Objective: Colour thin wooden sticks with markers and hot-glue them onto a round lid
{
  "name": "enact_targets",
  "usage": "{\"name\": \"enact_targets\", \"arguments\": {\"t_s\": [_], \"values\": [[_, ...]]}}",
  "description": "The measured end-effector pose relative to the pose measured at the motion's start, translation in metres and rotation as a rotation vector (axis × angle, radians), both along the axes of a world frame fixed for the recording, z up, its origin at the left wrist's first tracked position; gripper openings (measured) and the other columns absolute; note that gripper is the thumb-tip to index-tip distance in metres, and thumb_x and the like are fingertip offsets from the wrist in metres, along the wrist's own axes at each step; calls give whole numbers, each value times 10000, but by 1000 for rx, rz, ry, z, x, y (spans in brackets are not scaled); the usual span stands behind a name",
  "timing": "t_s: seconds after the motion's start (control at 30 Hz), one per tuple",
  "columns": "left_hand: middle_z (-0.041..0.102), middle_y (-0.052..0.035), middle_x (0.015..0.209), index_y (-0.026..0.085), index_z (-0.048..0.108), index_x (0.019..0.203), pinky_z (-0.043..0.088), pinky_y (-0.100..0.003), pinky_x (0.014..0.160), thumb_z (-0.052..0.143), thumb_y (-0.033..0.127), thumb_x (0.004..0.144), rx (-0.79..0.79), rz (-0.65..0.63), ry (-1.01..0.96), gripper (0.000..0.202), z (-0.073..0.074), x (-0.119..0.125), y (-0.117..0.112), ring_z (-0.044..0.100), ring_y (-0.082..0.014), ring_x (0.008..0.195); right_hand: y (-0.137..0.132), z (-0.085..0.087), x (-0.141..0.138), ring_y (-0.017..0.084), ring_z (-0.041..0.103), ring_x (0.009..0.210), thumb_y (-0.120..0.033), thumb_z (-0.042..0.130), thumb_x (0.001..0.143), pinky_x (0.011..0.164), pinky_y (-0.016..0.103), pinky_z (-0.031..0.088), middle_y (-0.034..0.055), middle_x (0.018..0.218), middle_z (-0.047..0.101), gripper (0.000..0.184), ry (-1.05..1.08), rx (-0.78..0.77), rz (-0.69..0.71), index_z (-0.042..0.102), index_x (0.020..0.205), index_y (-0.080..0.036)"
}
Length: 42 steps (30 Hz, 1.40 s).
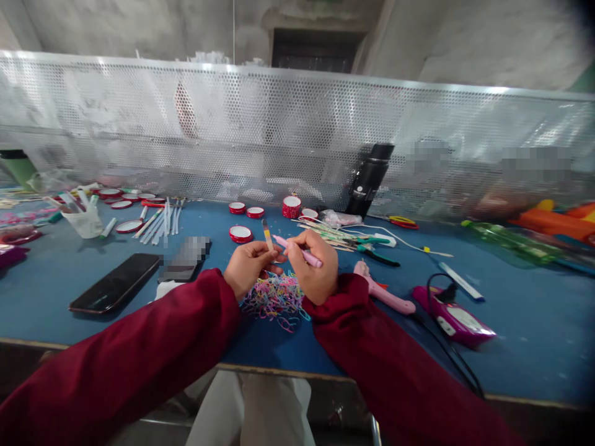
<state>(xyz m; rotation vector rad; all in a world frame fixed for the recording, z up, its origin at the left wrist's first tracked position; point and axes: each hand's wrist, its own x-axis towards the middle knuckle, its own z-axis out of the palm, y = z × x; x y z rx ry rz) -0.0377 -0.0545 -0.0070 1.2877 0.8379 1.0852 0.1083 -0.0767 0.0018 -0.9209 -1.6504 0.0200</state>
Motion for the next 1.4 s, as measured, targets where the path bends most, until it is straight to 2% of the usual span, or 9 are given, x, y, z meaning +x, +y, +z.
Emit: {"name": "enact_targets", "arguments": {"t_s": [0.2, 0.5, 0.7, 0.87, 1.0, 1.17, 1.3, 1.4], "values": [[642, -13, 635, 129, 653, 861, 348, -166, 439, 673, 364, 757, 60, -22, -2, 258, -2, 0, 0, 636, -111, 576, -1, -1, -2, 138, 590, 632, -238, 539, 850, 609, 259, 445, -1, 704, 642, 86, -37, -29, 44, 590, 788, -206], [691, -39, 765, 132, 639, 904, 347, -160, 439, 673, 277, 756, -24, 1, -19, 210, 2, 0, 0, 646, -101, 577, -1, 1, 0, 133, 557, 601, -219, 537, 840, 596, 261, 427, -6, 660, 626, 101, 4, 3, -14, 583, 752, -202], [648, -14, 651, 130, 645, 866, 340, -160, 438, 678, 331, 755, 24, -12, -13, 232, 0, -1, 0, 638, -107, 572, 0, 0, -1, 132, 567, 606, -232, 542, 844, 590, 257, 424, -7, 679, 630, 93, -33, -22, 17, 587, 767, -204], [687, -34, 753, 136, 645, 897, 337, -165, 439, 689, 330, 739, 2, -1, -6, 254, 0, -1, 0, 640, -105, 576, 0, 1, 0, 128, 551, 595, -220, 539, 843, 589, 257, 421, -11, 662, 621, 105, 2, 5, -10, 580, 748, -204], [661, -22, 668, 129, 655, 889, 334, -168, 441, 695, 355, 732, 10, -11, -4, 278, 0, -1, 0, 638, -112, 574, -1, 0, -1, 129, 567, 605, -230, 543, 843, 588, 254, 424, -12, 680, 624, 84, -38, -22, 27, 588, 777, -206], [686, -31, 751, 132, 647, 911, 342, -163, 442, 689, 318, 739, -18, 5, -4, 257, -1, -1, -1, 641, -101, 576, 0, 1, 0, 129, 552, 600, -226, 528, 848, 591, 257, 422, -13, 666, 618, 105, -3, 2, 1, 575, 756, -204], [649, -11, 652, 128, 650, 892, 336, -161, 433, 675, 315, 754, 5, -2, -1, 234, 0, -1, -1, 637, -105, 569, 0, 1, 0, 131, 557, 600, -233, 537, 841, 586, 256, 421, -10, 666, 621, 92, -40, -29, 37, 581, 767, -203], [666, -16, 695, 137, 648, 898, 345, -163, 439, 686, 317, 743, -9, 13, -11, 241, 0, -1, 0, 639, -103, 573, -1, 2, 0, 127, 537, 577, -230, 538, 840, 573, 257, 410, -15, 647, 608, 107, -34, -22, -1, 577, 744, -205]]}}
